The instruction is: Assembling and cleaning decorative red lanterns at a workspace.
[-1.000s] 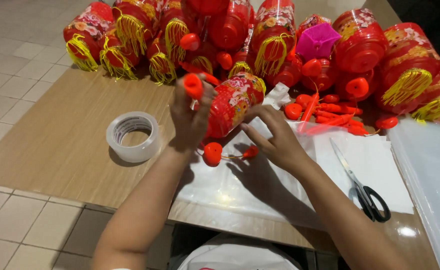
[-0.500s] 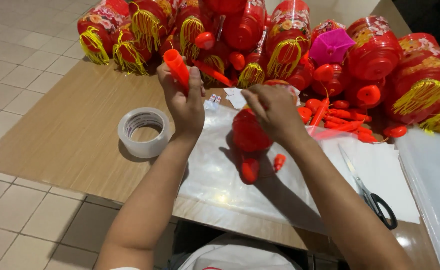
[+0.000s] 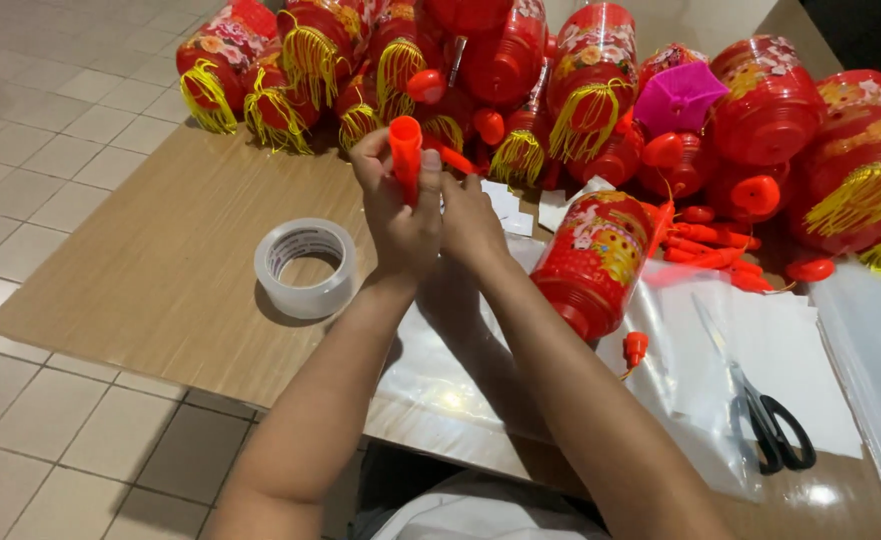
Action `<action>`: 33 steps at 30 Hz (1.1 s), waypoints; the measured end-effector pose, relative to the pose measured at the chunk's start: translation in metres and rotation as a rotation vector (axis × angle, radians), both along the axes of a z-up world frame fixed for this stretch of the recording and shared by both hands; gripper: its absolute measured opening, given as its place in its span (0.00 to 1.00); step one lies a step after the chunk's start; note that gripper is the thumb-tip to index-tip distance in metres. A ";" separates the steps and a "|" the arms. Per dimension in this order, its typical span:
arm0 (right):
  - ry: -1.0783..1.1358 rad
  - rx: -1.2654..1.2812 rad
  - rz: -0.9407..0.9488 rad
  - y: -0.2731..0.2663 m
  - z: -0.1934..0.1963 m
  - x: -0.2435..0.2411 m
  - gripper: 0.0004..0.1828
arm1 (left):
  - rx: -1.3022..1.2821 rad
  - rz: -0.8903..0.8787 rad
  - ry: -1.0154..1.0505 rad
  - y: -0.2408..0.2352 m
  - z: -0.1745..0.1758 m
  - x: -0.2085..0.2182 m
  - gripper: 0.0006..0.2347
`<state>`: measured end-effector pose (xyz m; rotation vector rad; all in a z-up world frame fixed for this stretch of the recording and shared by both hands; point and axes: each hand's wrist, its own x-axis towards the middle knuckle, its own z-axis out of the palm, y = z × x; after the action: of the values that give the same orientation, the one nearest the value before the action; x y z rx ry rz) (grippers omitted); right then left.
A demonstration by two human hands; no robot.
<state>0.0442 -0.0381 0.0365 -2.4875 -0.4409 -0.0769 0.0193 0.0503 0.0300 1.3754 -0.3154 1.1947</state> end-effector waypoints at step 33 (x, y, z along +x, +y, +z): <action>0.157 0.841 -0.269 -0.030 0.070 0.082 0.16 | 0.249 -0.208 0.251 -0.018 0.005 -0.020 0.07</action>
<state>0.1262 -0.0686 0.1063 -1.6866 0.0157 -0.1400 -0.0004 0.0326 0.0350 1.6465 -0.4274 0.8208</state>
